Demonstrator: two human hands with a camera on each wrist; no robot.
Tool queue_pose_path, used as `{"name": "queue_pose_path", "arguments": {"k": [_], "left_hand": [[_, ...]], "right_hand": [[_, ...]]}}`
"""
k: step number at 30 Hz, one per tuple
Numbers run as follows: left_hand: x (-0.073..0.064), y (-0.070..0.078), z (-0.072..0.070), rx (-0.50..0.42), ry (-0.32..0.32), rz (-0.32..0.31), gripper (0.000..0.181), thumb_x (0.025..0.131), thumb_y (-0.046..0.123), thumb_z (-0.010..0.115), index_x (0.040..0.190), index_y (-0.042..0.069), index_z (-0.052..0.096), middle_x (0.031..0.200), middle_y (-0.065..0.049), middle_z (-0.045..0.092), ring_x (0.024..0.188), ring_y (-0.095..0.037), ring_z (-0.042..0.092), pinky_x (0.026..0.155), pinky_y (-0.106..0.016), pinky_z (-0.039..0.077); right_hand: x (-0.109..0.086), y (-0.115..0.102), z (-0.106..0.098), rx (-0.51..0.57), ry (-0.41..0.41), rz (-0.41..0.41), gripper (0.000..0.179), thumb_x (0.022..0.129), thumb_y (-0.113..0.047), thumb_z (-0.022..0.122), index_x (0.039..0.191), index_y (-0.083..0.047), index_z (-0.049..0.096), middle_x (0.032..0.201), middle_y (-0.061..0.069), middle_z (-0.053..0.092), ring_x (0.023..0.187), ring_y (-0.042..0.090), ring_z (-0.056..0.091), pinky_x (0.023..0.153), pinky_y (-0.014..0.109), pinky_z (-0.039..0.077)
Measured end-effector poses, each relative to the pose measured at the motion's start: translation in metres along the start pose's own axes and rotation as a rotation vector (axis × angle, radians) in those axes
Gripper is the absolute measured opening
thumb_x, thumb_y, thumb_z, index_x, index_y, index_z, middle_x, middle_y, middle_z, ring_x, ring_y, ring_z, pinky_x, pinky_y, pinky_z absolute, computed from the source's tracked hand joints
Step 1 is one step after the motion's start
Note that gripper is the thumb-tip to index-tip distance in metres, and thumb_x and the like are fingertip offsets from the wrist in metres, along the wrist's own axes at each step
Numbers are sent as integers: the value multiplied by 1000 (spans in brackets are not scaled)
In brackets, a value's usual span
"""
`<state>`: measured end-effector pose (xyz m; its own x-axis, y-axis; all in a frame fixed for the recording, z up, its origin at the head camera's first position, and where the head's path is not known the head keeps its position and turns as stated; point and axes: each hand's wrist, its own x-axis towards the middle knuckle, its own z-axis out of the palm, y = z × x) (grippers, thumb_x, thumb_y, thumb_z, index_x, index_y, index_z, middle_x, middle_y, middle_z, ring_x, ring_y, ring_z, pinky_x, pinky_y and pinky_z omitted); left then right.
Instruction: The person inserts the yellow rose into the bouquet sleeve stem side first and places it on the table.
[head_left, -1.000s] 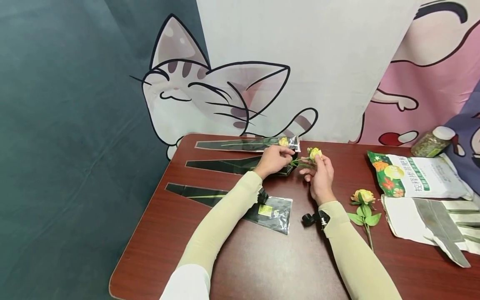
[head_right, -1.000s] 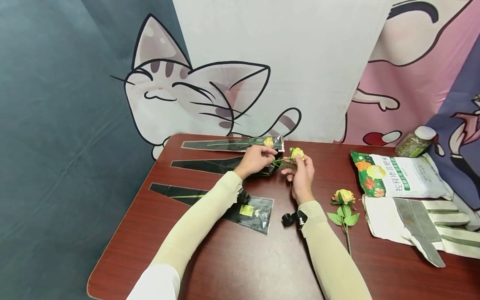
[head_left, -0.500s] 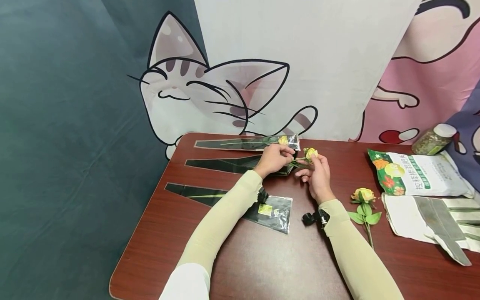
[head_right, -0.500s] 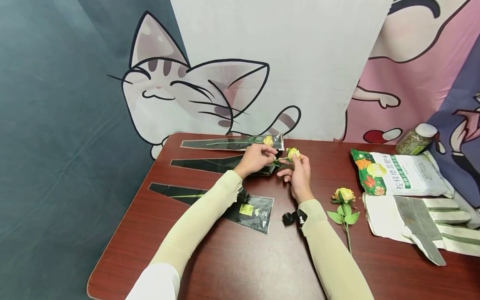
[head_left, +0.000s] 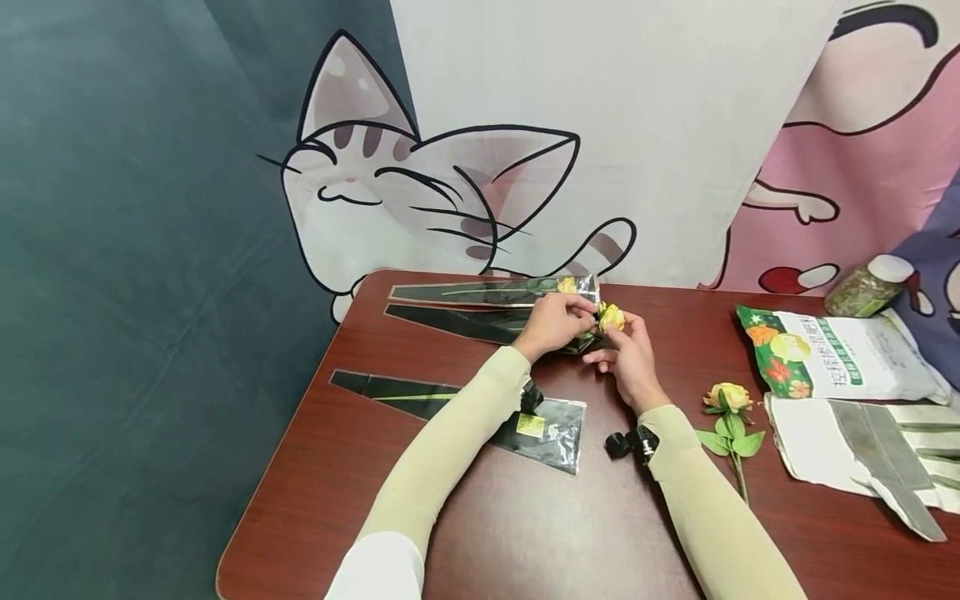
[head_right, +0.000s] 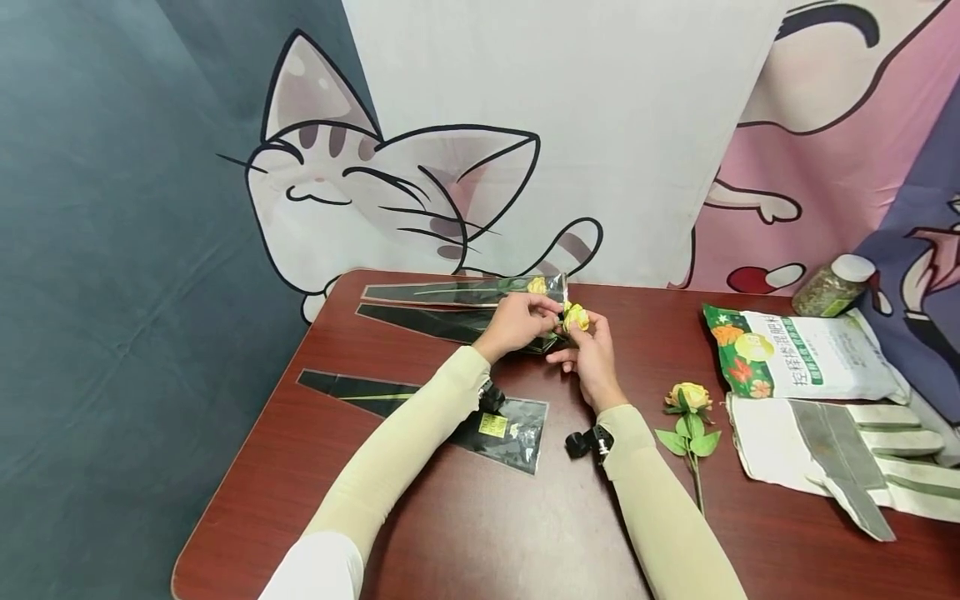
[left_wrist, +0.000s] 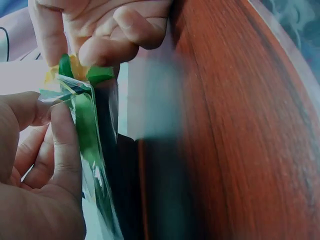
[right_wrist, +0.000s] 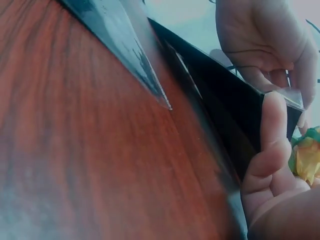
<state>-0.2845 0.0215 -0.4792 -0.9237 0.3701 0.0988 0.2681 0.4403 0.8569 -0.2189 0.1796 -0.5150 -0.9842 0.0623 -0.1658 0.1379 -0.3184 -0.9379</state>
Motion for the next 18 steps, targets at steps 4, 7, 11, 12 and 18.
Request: {"name": "queue_pose_path", "arguments": {"k": [4, 7, 11, 12, 18], "left_hand": [[-1, 1, 1, -6, 10, -11, 15, 93, 12, 75, 104, 17, 83, 84, 6, 77, 63, -2, 69, 62, -18, 55], [-1, 1, 0, -10, 20, -14, 14, 93, 13, 75, 104, 17, 83, 82, 7, 77, 62, -3, 70, 62, -19, 55], [-2, -1, 1, -10, 26, -20, 13, 93, 14, 76, 102, 19, 83, 82, 7, 77, 62, -3, 70, 62, -19, 54], [-2, -2, 1, -8, 25, -22, 13, 93, 14, 76, 102, 19, 83, 82, 8, 77, 62, -3, 70, 61, -18, 54], [-2, -4, 0, 5, 49, -27, 10, 92, 16, 77, 98, 22, 83, 82, 10, 77, 63, -2, 69, 62, -18, 55]], "right_hand": [[-1, -1, 2, -46, 17, 2, 18, 112, -23, 52, 129, -23, 44, 117, 0, 59, 57, 12, 72, 47, 18, 45], [-2, -1, 2, -87, 31, 1, 22, 111, -22, 54, 132, -19, 46, 114, -2, 61, 59, 9, 72, 48, 18, 46], [-3, 0, 2, -149, 41, 0, 31, 110, -21, 55, 137, -14, 42, 106, -9, 67, 58, 7, 72, 48, 19, 48], [-3, 0, 1, -162, 38, 2, 32, 110, -20, 55, 137, -13, 40, 103, -11, 68, 58, 7, 72, 49, 19, 48], [-1, 0, -1, -185, 6, -3, 26, 108, -15, 55, 132, -14, 43, 98, -10, 71, 63, 8, 74, 50, 20, 51]]}}
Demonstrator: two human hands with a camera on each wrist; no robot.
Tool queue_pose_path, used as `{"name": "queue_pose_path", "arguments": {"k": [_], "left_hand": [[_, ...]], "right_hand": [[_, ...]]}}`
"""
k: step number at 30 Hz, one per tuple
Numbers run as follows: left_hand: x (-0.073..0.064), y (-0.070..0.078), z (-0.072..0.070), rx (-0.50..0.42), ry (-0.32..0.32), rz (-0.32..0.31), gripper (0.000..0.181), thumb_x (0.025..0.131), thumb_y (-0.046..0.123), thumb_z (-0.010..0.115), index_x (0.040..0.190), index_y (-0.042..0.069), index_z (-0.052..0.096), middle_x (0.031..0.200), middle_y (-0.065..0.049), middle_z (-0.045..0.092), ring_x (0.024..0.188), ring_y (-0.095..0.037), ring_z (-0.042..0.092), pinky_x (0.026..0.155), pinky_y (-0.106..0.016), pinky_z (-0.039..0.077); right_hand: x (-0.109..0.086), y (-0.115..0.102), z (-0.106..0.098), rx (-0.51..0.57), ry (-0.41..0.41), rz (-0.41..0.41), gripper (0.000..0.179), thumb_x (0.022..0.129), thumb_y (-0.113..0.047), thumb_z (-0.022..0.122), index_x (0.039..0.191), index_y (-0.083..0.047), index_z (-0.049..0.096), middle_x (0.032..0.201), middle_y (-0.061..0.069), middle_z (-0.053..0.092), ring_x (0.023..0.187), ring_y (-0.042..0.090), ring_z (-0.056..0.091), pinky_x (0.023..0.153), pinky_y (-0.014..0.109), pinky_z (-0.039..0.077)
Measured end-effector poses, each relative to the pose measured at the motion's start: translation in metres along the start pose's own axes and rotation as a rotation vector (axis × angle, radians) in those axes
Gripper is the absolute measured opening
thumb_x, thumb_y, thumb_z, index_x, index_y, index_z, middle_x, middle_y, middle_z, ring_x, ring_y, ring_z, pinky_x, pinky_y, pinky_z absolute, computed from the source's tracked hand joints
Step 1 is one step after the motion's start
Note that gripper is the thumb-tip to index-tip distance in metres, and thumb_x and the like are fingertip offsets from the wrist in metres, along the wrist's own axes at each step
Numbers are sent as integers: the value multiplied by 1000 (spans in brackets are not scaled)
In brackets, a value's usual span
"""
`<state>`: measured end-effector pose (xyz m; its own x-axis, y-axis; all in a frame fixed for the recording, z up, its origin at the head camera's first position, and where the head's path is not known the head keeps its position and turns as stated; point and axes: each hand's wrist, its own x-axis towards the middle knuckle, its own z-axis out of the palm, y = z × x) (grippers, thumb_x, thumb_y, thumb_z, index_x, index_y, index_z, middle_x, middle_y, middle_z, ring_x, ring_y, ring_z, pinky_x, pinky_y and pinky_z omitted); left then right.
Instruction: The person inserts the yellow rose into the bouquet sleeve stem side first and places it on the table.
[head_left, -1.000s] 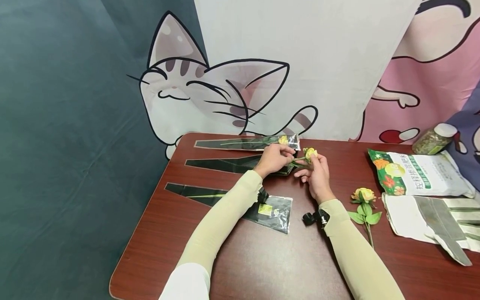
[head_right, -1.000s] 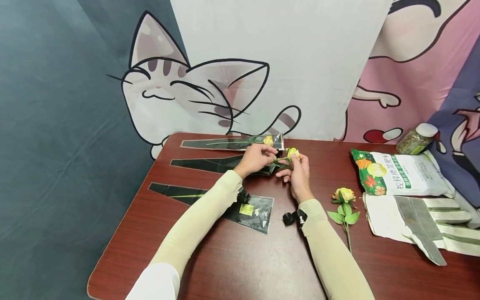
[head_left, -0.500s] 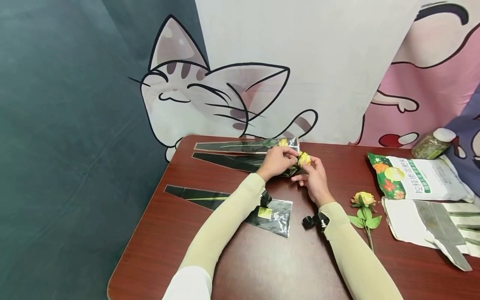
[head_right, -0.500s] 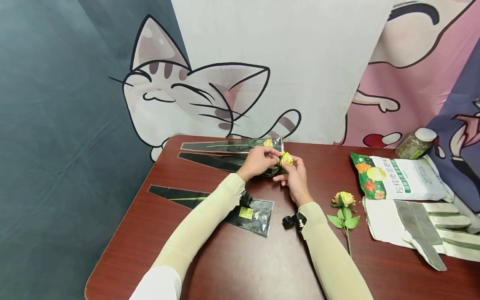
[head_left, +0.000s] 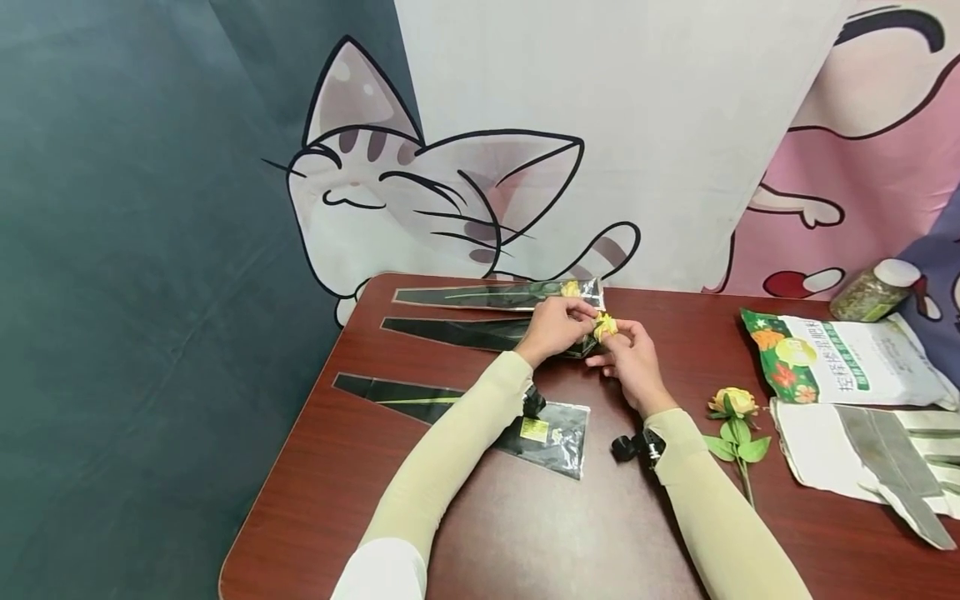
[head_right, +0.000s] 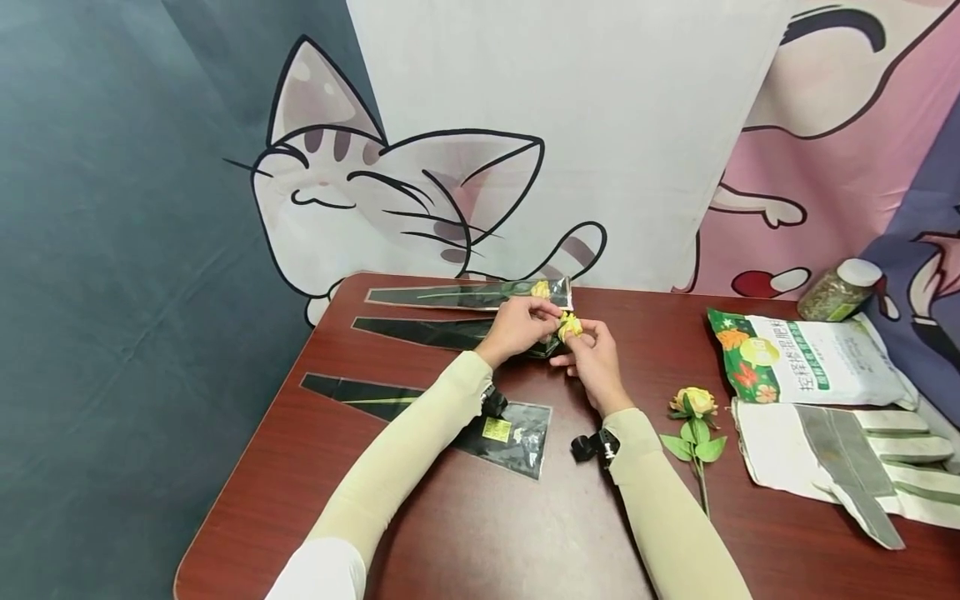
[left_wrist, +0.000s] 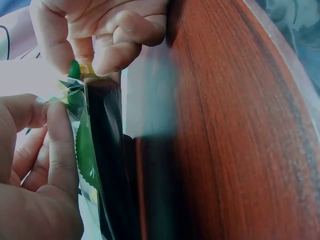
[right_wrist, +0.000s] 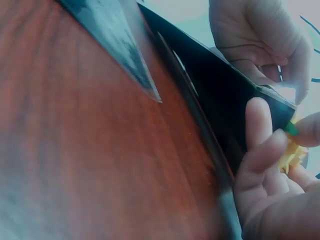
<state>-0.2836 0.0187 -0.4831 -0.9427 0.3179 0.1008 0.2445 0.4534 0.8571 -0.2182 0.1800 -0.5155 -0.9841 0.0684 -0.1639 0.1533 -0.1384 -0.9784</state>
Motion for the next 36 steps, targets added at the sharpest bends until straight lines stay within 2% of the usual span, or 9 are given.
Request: {"name": "queue_pose_path", "arguments": {"k": [6, 11, 15, 19, 23, 26, 30, 36], "left_hand": [[0, 0, -2, 56, 32, 33, 7, 91, 19, 79, 95, 24, 83, 84, 12, 77, 71, 0, 67, 68, -16, 53], [1, -2, -3, 54, 42, 49, 7, 90, 18, 81, 96, 20, 84, 84, 11, 78, 70, 2, 67, 67, -15, 53], [0, -5, -4, 23, 36, 26, 6, 91, 18, 81, 96, 19, 84, 83, 10, 78, 65, 1, 68, 65, -17, 55], [0, -4, -6, 17, 33, 3, 4, 92, 21, 80, 94, 22, 83, 81, 11, 77, 63, -2, 70, 65, -18, 56], [-1, -3, -7, 12, 20, -20, 5, 93, 21, 78, 94, 22, 83, 80, 11, 76, 62, -4, 70, 64, -19, 55], [-2, -2, -8, -9, 6, -48, 10, 92, 19, 78, 101, 19, 82, 80, 10, 76, 61, -6, 71, 62, -21, 56], [-2, -1, -10, -18, 19, -67, 20, 91, 16, 78, 110, 14, 81, 79, 9, 75, 62, -8, 70, 62, -21, 55], [-3, 0, -11, -10, 26, -70, 20, 90, 16, 76, 109, 13, 82, 82, 9, 76, 63, -5, 71, 63, -19, 57]], "right_hand": [[4, 1, -3, 30, -52, 6, 19, 105, -5, 57, 122, -13, 51, 93, -9, 74, 65, 10, 75, 49, 20, 53], [4, 3, -5, 39, -70, 38, 17, 105, -8, 62, 120, -12, 54, 91, -10, 76, 65, 9, 74, 50, 20, 51], [4, 2, -6, 60, -67, 76, 26, 107, -19, 65, 130, -10, 58, 101, -10, 72, 65, 9, 72, 51, 21, 50], [2, 0, -8, 42, -57, 56, 36, 108, -27, 64, 139, -12, 54, 105, -9, 69, 66, 7, 71, 52, 20, 50], [3, 2, -9, 44, -59, 43, 26, 108, -21, 64, 130, -13, 54, 98, -12, 75, 66, 7, 71, 51, 20, 50], [3, 2, -9, 58, -76, 47, 16, 107, -18, 64, 120, -15, 55, 96, -12, 76, 66, 8, 72, 50, 20, 50], [3, 2, -9, 64, -132, 48, 15, 108, -19, 63, 119, -16, 54, 99, -11, 73, 72, 8, 76, 51, 20, 50], [3, 2, -8, 52, -193, 62, 14, 109, -19, 62, 117, -17, 50, 99, -11, 76, 79, 10, 79, 51, 22, 51]]}}
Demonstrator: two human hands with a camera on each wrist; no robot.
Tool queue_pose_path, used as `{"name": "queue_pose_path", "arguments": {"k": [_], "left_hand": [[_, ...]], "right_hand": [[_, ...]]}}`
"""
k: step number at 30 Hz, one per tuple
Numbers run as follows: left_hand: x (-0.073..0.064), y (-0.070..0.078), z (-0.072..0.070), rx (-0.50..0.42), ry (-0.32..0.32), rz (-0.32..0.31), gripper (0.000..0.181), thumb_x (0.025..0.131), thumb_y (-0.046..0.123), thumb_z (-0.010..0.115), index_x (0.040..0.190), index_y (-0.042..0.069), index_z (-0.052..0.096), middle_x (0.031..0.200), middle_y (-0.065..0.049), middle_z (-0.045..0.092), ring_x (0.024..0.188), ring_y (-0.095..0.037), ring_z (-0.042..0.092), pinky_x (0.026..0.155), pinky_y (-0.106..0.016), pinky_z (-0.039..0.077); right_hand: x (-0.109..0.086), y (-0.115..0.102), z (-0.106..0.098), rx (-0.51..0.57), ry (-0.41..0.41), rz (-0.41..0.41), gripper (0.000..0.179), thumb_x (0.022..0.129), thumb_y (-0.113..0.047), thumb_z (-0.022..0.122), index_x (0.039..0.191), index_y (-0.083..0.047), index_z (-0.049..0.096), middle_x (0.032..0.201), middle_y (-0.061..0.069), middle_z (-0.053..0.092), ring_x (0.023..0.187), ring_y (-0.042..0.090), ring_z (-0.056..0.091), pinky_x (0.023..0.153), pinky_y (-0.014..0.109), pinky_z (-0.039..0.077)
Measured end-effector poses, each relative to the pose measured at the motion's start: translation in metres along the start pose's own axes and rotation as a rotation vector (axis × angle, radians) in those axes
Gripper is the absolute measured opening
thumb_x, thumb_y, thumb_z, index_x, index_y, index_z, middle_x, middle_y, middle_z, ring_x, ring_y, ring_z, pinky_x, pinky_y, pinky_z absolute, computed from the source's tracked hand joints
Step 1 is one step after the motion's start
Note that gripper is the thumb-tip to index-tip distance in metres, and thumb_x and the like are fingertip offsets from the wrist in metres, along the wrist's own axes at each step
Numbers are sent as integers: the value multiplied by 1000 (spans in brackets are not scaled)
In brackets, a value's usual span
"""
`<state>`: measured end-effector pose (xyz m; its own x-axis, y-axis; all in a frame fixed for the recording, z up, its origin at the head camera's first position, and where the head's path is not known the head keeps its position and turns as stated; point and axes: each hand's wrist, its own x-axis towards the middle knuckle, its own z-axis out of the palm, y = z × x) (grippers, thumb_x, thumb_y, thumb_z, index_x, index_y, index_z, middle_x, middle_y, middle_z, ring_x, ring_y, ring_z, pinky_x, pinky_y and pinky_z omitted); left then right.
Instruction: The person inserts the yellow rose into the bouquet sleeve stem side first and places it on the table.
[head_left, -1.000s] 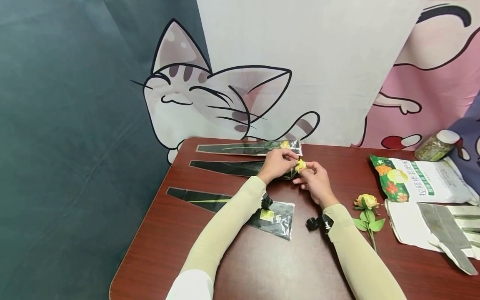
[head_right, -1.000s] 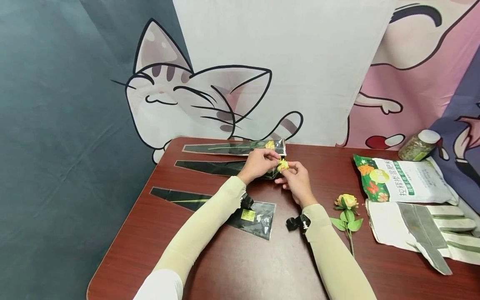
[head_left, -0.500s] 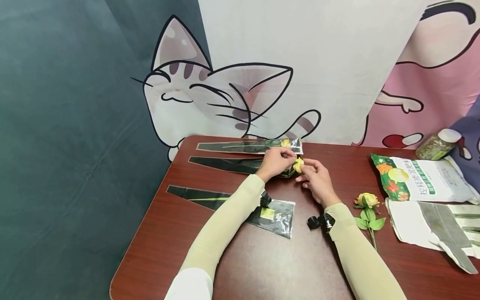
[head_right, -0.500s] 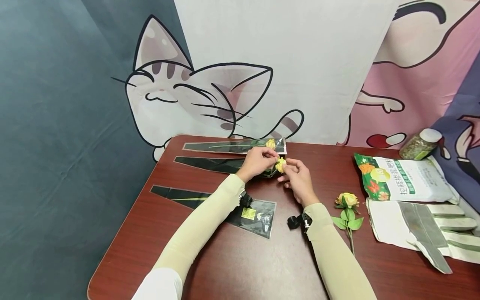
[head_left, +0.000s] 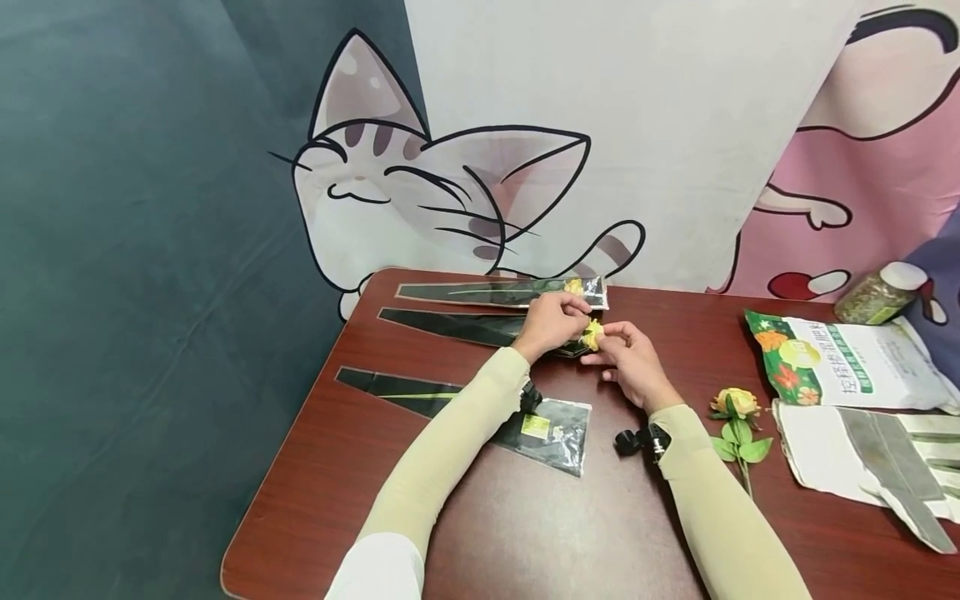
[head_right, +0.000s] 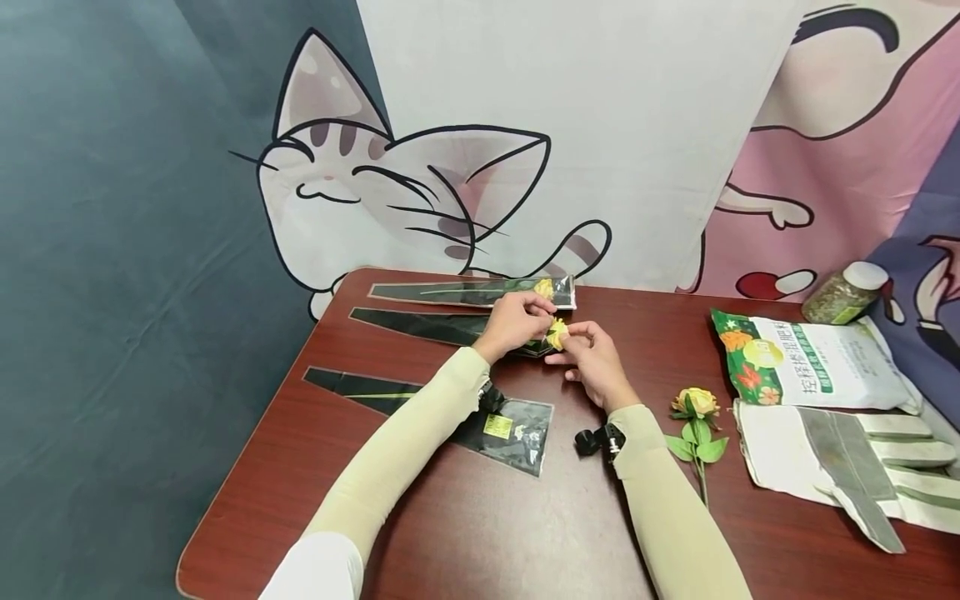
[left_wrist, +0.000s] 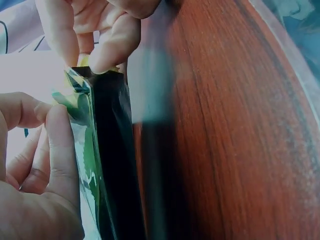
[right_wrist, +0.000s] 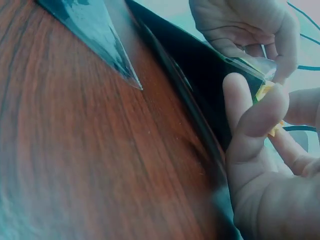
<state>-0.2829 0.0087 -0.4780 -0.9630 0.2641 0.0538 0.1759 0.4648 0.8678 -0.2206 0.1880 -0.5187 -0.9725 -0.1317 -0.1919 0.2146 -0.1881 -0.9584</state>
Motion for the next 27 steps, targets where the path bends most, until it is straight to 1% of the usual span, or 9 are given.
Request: {"name": "queue_pose_path", "arguments": {"k": [6, 12, 14, 17, 20, 22, 25, 27], "left_hand": [[-1, 1, -1, 29, 3, 32, 20, 90, 16, 77, 108, 13, 82, 85, 9, 78, 65, -4, 70, 64, -19, 55], [-2, 2, -1, 64, 7, 45, 19, 89, 17, 75, 107, 15, 83, 85, 11, 76, 71, -5, 68, 65, -19, 53], [-2, 3, 0, 74, 4, 44, 20, 89, 17, 74, 107, 16, 83, 85, 12, 76, 73, -5, 67, 66, -20, 52], [-2, 3, 1, 61, -9, 32, 21, 87, 16, 73, 107, 16, 82, 85, 12, 76, 74, -5, 68, 67, -20, 53], [-3, 4, 3, 57, -24, 34, 21, 87, 17, 75, 106, 16, 82, 85, 13, 76, 75, -4, 68, 69, -20, 53], [-3, 5, 4, 60, -30, 37, 19, 87, 19, 76, 105, 18, 82, 84, 13, 76, 76, -4, 68, 68, -19, 52], [-3, 7, 5, 52, -29, 45, 15, 87, 19, 77, 101, 20, 82, 84, 13, 76, 75, -4, 67, 66, -20, 52], [-3, 8, 5, 46, -24, 48, 14, 87, 18, 77, 99, 22, 81, 82, 13, 76, 73, -4, 67, 63, -20, 52]], "right_hand": [[3, 0, 2, -78, 15, -35, 16, 105, -15, 68, 117, -10, 59, 97, -9, 78, 74, 11, 78, 46, 21, 49], [8, 0, 6, -210, 88, -67, 30, 101, -22, 75, 124, -5, 67, 89, -13, 80, 61, 10, 74, 44, 21, 50], [8, 0, 7, -238, 112, -73, 35, 100, -22, 76, 128, -1, 68, 85, -13, 79, 59, 8, 72, 45, 20, 51], [7, -1, 10, -264, 137, -91, 40, 100, -18, 76, 132, 4, 68, 83, -10, 78, 55, 7, 69, 46, 21, 52], [7, 0, 12, -311, 141, -111, 39, 100, -17, 75, 133, 4, 70, 80, -3, 78, 51, 7, 66, 45, 21, 52], [8, 1, 13, -365, 141, -126, 35, 101, -19, 73, 130, 2, 72, 73, 1, 76, 49, 7, 64, 44, 22, 51], [9, 1, 14, -418, 136, -142, 33, 104, -20, 69, 130, -1, 74, 67, 2, 73, 46, 8, 62, 44, 23, 51], [10, 0, 15, -427, 122, -144, 32, 105, -19, 67, 131, -2, 73, 66, 1, 70, 46, 8, 61, 44, 24, 50]]}}
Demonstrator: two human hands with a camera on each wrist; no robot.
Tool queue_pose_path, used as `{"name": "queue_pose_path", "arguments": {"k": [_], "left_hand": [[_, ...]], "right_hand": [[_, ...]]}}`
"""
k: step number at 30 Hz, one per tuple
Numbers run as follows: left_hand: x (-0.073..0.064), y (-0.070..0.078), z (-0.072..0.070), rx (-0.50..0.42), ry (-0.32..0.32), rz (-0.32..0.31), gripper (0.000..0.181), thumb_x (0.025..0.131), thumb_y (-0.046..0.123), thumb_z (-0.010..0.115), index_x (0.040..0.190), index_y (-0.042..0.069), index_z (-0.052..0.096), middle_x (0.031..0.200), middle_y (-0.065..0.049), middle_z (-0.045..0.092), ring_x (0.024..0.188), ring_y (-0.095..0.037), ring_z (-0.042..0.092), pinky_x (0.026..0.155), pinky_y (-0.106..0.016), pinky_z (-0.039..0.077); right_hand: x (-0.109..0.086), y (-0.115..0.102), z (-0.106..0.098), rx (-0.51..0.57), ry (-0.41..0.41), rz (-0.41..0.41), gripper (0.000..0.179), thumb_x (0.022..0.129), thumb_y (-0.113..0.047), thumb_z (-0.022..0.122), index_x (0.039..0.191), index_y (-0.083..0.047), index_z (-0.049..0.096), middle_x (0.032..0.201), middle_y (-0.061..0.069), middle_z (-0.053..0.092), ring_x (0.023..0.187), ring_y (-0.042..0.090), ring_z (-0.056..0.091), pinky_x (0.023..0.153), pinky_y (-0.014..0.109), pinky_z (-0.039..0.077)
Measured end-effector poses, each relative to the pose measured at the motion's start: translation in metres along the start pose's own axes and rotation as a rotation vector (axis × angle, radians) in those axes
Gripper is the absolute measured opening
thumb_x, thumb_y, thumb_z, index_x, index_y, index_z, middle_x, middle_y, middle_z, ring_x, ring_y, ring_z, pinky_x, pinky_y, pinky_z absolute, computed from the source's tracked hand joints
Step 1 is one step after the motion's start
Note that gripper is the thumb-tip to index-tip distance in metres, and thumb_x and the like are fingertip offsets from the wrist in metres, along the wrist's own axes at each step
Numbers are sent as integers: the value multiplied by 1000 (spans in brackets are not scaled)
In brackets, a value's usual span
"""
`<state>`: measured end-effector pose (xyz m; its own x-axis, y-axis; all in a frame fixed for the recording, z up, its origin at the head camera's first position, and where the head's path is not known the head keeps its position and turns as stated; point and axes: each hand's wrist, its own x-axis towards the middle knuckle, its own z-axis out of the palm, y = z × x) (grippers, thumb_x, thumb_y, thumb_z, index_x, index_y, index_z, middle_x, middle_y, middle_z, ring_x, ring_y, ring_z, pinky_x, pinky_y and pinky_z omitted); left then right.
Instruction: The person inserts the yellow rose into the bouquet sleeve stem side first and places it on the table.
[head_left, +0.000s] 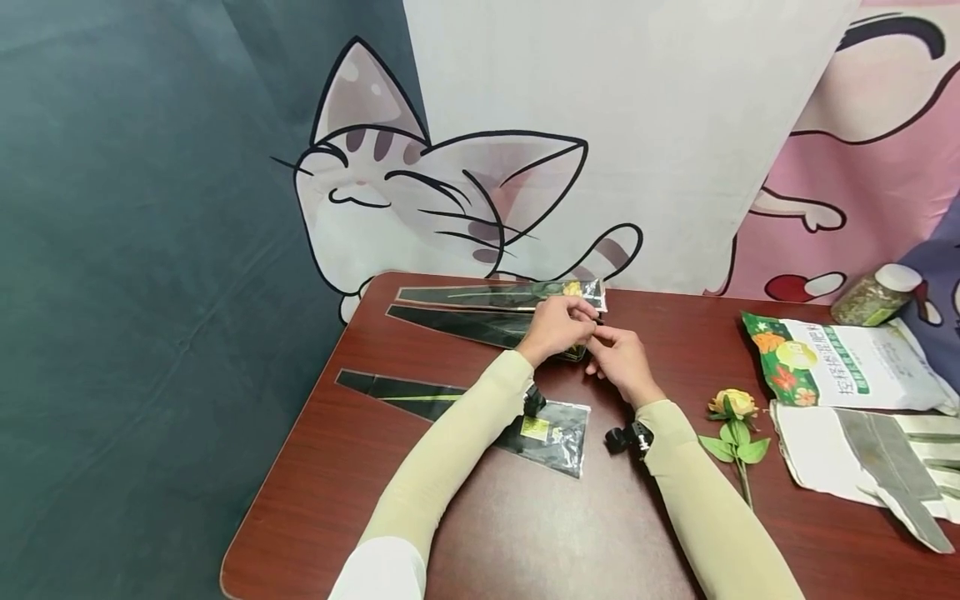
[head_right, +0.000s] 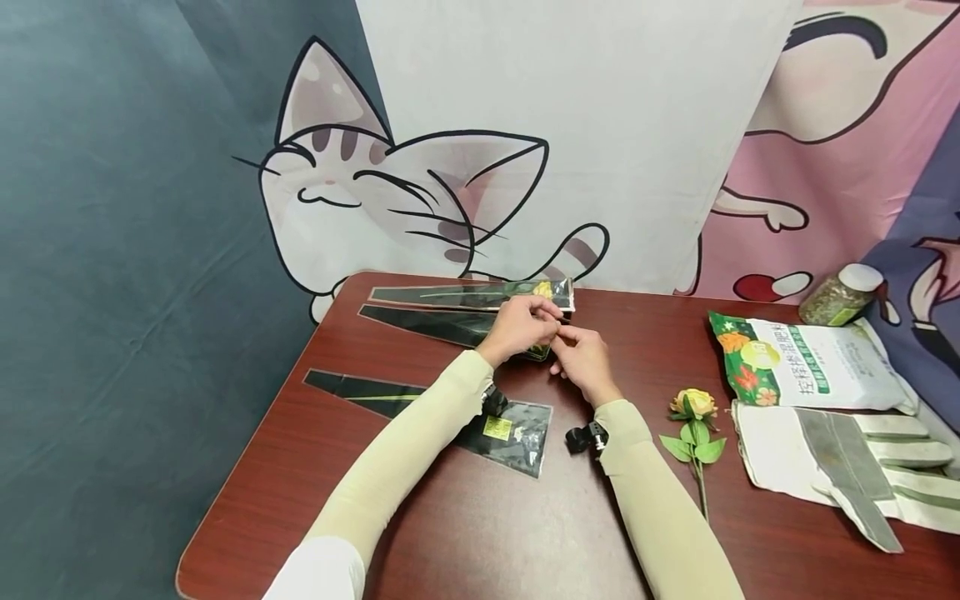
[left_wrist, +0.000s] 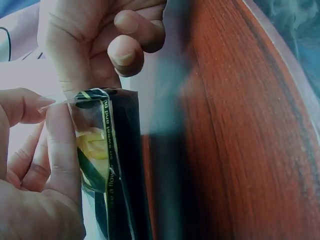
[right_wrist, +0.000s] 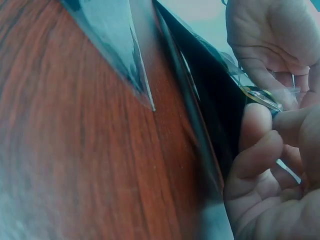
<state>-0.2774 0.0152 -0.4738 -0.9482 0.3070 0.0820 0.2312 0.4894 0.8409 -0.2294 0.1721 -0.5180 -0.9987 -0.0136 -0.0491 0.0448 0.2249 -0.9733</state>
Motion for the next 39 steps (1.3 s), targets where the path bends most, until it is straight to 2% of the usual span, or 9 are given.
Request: {"name": "queue_pose_path", "arguments": {"k": [8, 13, 18, 20, 25, 28, 31, 34, 39], "left_hand": [[0, -1, -1, -3, -7, -9, 17, 86, 18, 80, 103, 15, 82, 81, 12, 77, 68, -2, 67, 59, -18, 52], [0, -3, 0, -32, 2, -19, 16, 86, 18, 82, 101, 14, 82, 79, 12, 76, 62, -2, 69, 58, -20, 56], [0, -1, 0, -47, -3, -43, 15, 88, 19, 84, 102, 12, 82, 79, 11, 77, 62, -9, 73, 55, -21, 55], [0, 0, 1, -73, -12, -63, 14, 90, 19, 84, 101, 12, 81, 79, 9, 78, 63, -16, 76, 53, -22, 56], [-2, 0, 0, -151, -28, -69, 6, 96, 21, 80, 99, 15, 80, 82, 5, 79, 73, -28, 80, 58, -28, 62], [-3, -1, -5, -201, -36, -43, 11, 99, 23, 76, 102, 13, 80, 85, 1, 79, 76, -29, 80, 64, -33, 65], [-5, -7, -14, -173, -27, -5, 17, 101, 25, 75, 107, 10, 80, 87, 1, 79, 73, -21, 78, 65, -32, 65], [-7, -15, -25, -80, -7, 27, 18, 100, 25, 76, 110, 11, 81, 90, 3, 78, 72, -11, 73, 67, -26, 61], [-11, -31, -43, 34, -29, 12, 20, 97, 28, 80, 115, 20, 81, 107, 3, 79, 87, -10, 72, 79, -28, 59]], "right_hand": [[0, -3, 0, -7, -80, 27, 32, 109, -20, 59, 131, 0, 71, 56, 1, 60, 46, 10, 57, 43, 26, 47], [-1, -3, -3, -9, -86, 33, 31, 110, -22, 57, 127, -1, 71, 57, 1, 60, 46, 10, 57, 43, 27, 47], [-2, -6, -10, -14, -63, 38, 30, 109, -20, 57, 128, -1, 70, 74, 0, 71, 49, 10, 59, 45, 27, 48], [-3, -8, -14, -17, -48, 44, 30, 109, -20, 57, 129, -1, 70, 82, -1, 74, 50, 10, 59, 46, 27, 48], [-3, -12, -19, -35, -3, 69, 36, 109, -29, 57, 126, -1, 71, 105, 11, 78, 52, 9, 62, 48, 27, 50], [-3, -13, -21, -44, 20, 81, 39, 110, -32, 57, 127, 0, 71, 118, 22, 76, 53, 8, 63, 49, 26, 51], [-3, -15, -21, -55, 42, 87, 42, 109, -35, 58, 127, 1, 71, 123, 26, 75, 54, 8, 63, 49, 25, 50], [-3, -17, -21, -91, 78, 91, 47, 108, -44, 60, 124, -1, 72, 121, 22, 77, 57, 13, 66, 49, 25, 50], [-2, -21, -17, -173, 156, 101, 59, 99, -64, 64, 116, -9, 76, 111, 12, 81, 65, 25, 72, 55, 26, 52]]}}
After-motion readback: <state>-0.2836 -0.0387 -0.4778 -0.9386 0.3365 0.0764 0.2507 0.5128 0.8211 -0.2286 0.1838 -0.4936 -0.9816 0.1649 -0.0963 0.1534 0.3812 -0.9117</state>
